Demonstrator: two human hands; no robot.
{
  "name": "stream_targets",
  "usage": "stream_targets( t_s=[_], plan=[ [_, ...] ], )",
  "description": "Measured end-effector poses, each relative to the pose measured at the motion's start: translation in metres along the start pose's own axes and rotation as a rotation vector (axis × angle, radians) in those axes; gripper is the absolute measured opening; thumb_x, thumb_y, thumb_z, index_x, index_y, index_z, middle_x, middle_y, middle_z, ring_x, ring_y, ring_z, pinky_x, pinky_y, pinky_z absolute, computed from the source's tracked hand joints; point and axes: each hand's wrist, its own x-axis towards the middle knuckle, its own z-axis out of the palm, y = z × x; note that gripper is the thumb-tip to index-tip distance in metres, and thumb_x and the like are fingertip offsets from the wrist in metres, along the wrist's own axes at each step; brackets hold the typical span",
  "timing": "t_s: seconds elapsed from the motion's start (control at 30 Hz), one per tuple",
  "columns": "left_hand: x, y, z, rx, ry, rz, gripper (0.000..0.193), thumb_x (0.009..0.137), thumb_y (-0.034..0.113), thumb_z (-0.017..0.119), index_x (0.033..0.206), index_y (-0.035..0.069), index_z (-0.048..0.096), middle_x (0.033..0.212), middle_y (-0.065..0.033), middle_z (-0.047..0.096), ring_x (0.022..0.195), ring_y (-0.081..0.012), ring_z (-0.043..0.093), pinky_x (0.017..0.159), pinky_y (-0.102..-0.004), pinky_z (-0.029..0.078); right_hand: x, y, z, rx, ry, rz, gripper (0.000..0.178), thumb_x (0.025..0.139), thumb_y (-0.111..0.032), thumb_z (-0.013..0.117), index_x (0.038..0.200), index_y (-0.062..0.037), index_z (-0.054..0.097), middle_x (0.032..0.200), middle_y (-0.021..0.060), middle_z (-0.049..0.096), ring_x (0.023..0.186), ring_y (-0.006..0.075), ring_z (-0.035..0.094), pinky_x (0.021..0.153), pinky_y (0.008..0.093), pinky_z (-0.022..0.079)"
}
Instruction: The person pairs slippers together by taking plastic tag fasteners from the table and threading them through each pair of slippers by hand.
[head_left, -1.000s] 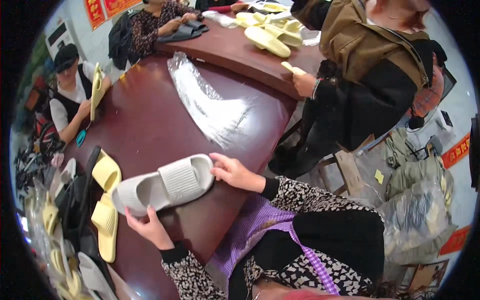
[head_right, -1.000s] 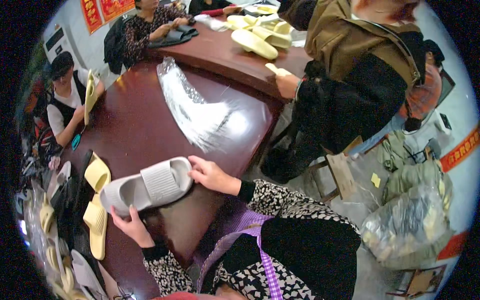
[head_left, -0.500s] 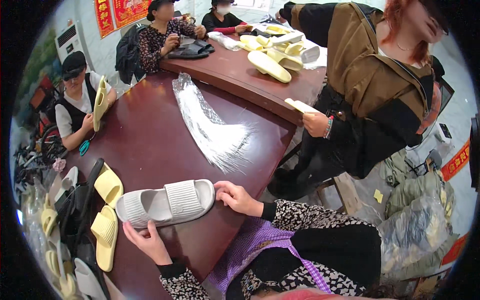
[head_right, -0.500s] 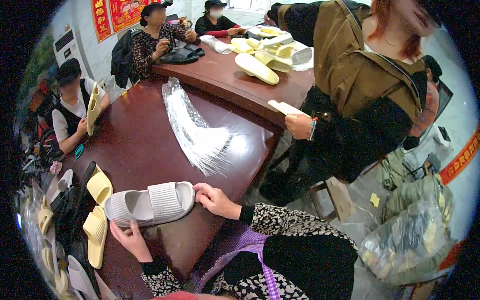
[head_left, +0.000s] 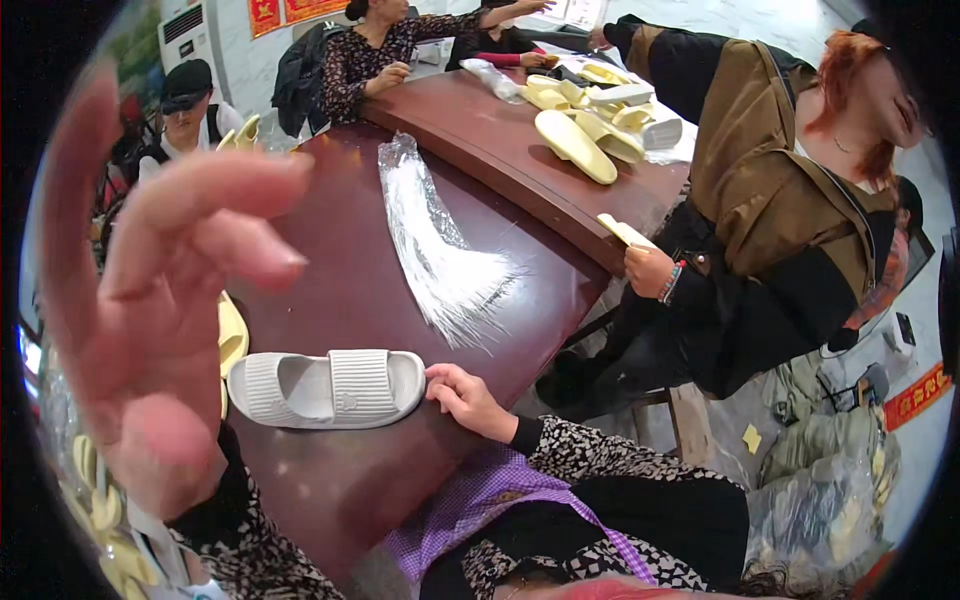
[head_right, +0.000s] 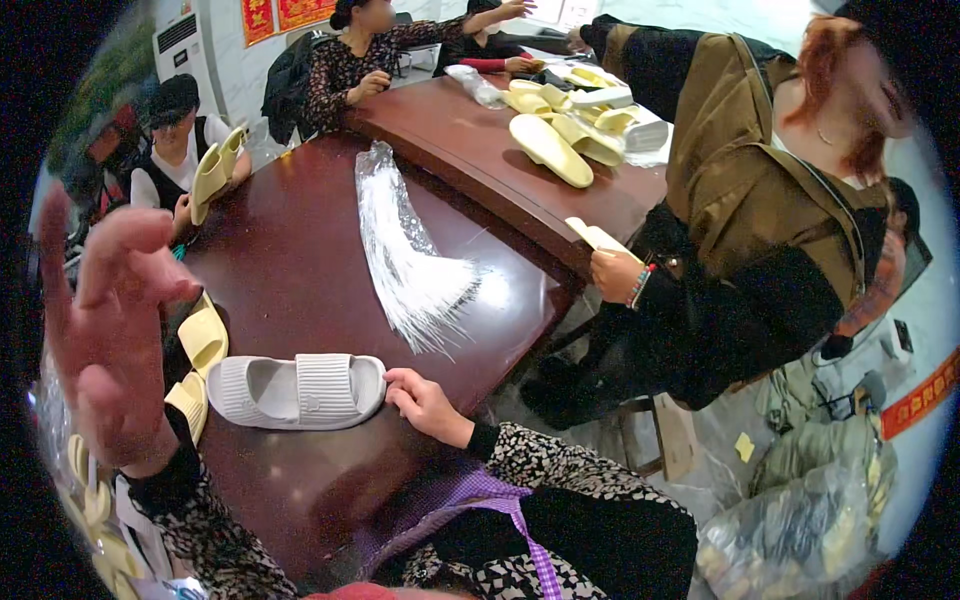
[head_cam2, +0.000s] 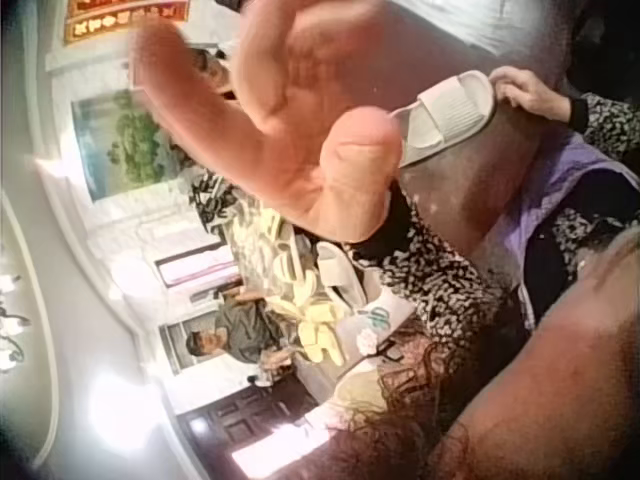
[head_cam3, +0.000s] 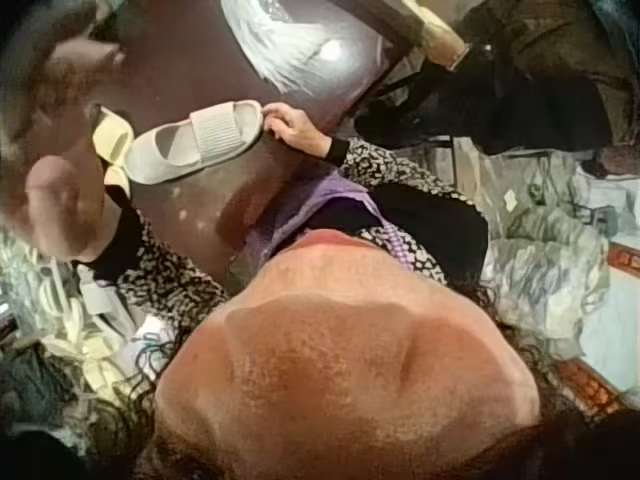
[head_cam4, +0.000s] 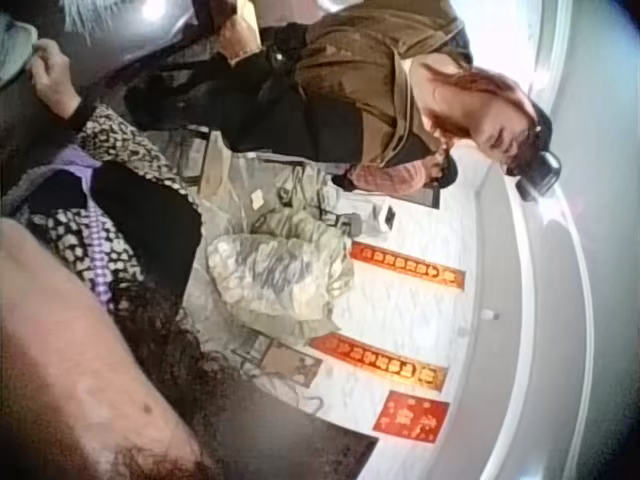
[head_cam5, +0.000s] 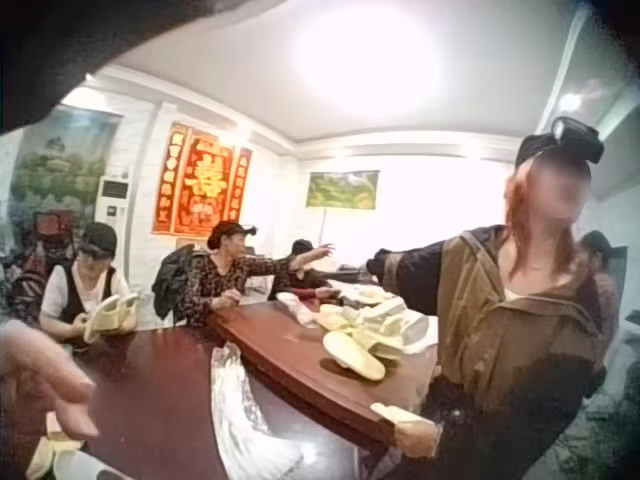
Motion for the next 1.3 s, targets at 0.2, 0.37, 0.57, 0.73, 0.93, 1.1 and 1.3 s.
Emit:
stream_targets(
  t_s=[0.2,0.37,0.57,0.73,0.93,1.1,1.3],
  plan=[
    [-0.006,0.021,0.001,0.082,0.075,-0.055,0.085,0.084,0.049,0.062,0.142,-0.003,0.028,0.127,-0.0197,0.051,0.089,-0.0162,0.053,0.087,-0.0298,0.041,0.005,0.003,0.002,0.107,0.009,0.018,0.025,0.094,-0.007,0.05,0.117,0.0013,0.051,0.086,0.0044,0.063,0.066,0.0074,0.054,0.059,0.0221,0.047],
    [-0.038,0.061,-0.027,0.316,0.24,-0.109,0.084,0.084,0.047,0.062,0.142,-0.003,0.029,0.127,-0.02,0.051,0.088,-0.0161,0.054,0.086,-0.0297,0.042,0.001,-0.01,0.005,-0.007,0.062,-0.034,0.022,0.093,-0.004,0.05,0.113,0.0023,0.055,0.086,0.0054,0.065,0.068,0.0082,0.056,0.059,0.0227,0.048],
    [-0.074,0.136,-0.054,0.705,0.456,-0.088,0.082,0.084,0.045,0.062,0.142,-0.003,0.029,0.127,-0.0204,0.052,0.088,-0.016,0.054,0.085,-0.0295,0.042,-0.015,-0.024,0.007,-0.02,0.011,-0.009,0.021,0.093,-0.002,0.049,0.112,0.0027,0.056,0.087,0.0074,0.065,0.067,0.009,0.057,0.059,0.0219,0.047],
    [-0.093,0.185,-0.055,0.94,0.552,-0.087,0.081,0.084,0.044,0.062,0.142,-0.002,0.029,0.127,-0.0207,0.052,0.087,-0.0159,0.054,0.084,-0.0293,0.043,-0.015,-0.015,0.0,0.015,-0.004,0.03,0.019,0.094,-0.001,0.046,0.111,0.0024,0.054,0.087,0.0081,0.063,0.064,0.0092,0.055,0.058,0.0209,0.046],
    [-0.098,0.216,-0.053,1.028,0.568,-0.083,0.08,0.084,0.042,0.062,0.142,-0.002,0.03,0.126,-0.021,0.052,0.086,-0.0157,0.055,0.084,-0.0291,0.043,-0.006,0.044,-0.022,-0.066,0.029,-0.022,0.019,0.094,-0.001,0.046,0.111,0.0019,0.054,0.085,0.0068,0.06,0.066,0.0095,0.054,0.058,0.0206,0.045],
    [-0.092,0.22,-0.058,1.02,0.532,-0.063,0.079,0.084,0.04,0.062,0.142,-0.002,0.03,0.126,-0.0213,0.052,0.086,-0.0156,0.055,0.083,-0.029,0.044,0.028,-0.051,-0.016,0.142,0.029,-0.124,0.017,0.095,-0.004,0.044,0.108,0.001,0.054,0.081,0.0072,0.058,0.071,0.011,0.054,0.06,0.0233,0.046],
    [-0.072,0.205,-0.06,0.892,0.439,-0.023,0.077,0.084,0.039,0.062,0.142,-0.002,0.031,0.126,-0.0216,0.052,0.085,-0.0155,0.055,0.082,-0.0288,0.044,0.074,-0.202,0.008,0.49,-0.297,-0.631,0.029,0.098,-0.031,0.047,0.098,-0.0027,0.054,0.063,0.0071,0.053,0.059,0.0164,0.053,0.073,0.0419,0.05]
  ],
)
